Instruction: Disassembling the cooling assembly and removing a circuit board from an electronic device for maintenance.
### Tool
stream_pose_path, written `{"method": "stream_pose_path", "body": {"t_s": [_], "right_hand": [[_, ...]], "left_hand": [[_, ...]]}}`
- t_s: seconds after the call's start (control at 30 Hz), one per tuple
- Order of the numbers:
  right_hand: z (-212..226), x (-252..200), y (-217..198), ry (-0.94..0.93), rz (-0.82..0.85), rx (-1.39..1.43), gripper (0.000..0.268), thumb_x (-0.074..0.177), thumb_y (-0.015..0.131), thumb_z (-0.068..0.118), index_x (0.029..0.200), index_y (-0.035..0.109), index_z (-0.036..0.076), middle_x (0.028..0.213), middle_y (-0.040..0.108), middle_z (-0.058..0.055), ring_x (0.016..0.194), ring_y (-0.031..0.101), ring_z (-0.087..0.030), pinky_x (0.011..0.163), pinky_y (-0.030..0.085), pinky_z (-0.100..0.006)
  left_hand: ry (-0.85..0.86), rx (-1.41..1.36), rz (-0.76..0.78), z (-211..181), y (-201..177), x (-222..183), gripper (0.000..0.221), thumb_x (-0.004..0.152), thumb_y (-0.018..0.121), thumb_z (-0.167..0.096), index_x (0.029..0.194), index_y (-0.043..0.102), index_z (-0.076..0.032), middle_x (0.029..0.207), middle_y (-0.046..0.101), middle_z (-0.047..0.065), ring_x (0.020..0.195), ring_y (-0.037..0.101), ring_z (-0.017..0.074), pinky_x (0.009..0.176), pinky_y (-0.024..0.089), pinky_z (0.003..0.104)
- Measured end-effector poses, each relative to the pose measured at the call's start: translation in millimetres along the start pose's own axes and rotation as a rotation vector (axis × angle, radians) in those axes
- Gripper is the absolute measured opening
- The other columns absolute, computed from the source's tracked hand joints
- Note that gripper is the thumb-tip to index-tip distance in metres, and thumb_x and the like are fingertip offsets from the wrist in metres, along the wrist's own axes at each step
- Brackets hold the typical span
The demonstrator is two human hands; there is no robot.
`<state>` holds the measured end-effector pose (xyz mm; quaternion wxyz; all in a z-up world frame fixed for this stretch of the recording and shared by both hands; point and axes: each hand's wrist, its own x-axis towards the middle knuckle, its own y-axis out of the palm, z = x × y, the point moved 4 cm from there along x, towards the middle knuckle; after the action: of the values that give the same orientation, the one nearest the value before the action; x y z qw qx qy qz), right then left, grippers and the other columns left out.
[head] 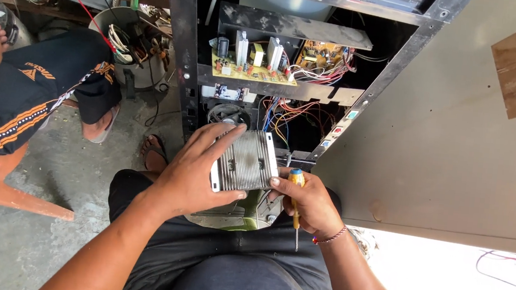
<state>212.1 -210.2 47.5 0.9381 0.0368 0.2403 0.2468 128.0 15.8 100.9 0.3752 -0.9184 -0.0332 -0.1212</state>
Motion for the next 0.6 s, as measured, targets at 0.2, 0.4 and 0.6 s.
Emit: {"method": "stream_pose_path", "body": {"t_s": [0.2,0.4,0.6], "right_hand": [[0,25,0,-0.015,-0.084,0.085,0.045,0.08,0.085,0.009,0.108,0.065,-0.02,0.071,0.069,-0.024,0.061,0.074,-0.026,0.035,0.043,-0.018],[8,56,12,0.001,-0.12,0.103,0.035,0.081,0.085,0.01,0.099,0.067,-0.014,0.074,0.067,-0.019,0.068,0.077,-0.03,0.037,0.045,-0.018],[13,80,24,0.019,-0.123,0.1,0.031,0.081,0.086,0.009,0.095,0.067,-0.011,0.075,0.068,-0.018,0.068,0.078,-0.029,0.038,0.044,-0.017]], "left_hand": [[-0.041,0.159,0.076,-20,-23,21,0.093,0.078,0.085,-0.033,0.156,0.042,-0.009,0.16,0.033,0.027,0.15,0.025,0.05,0.117,0.032,0.061],[-0.015,0.385,-0.194,-2,-9,-4,0.055,0.09,0.073,-0.028,0.141,0.06,-0.01,0.146,0.052,0.016,0.14,0.047,0.0402,0.1,0.056,0.05],[-0.071,0.21,-0.238,15,9,-16,0.047,0.1,0.052,-0.007,0.147,0.055,-0.013,0.153,0.048,0.015,0.135,0.053,0.0393,0.099,0.058,0.049]]}}
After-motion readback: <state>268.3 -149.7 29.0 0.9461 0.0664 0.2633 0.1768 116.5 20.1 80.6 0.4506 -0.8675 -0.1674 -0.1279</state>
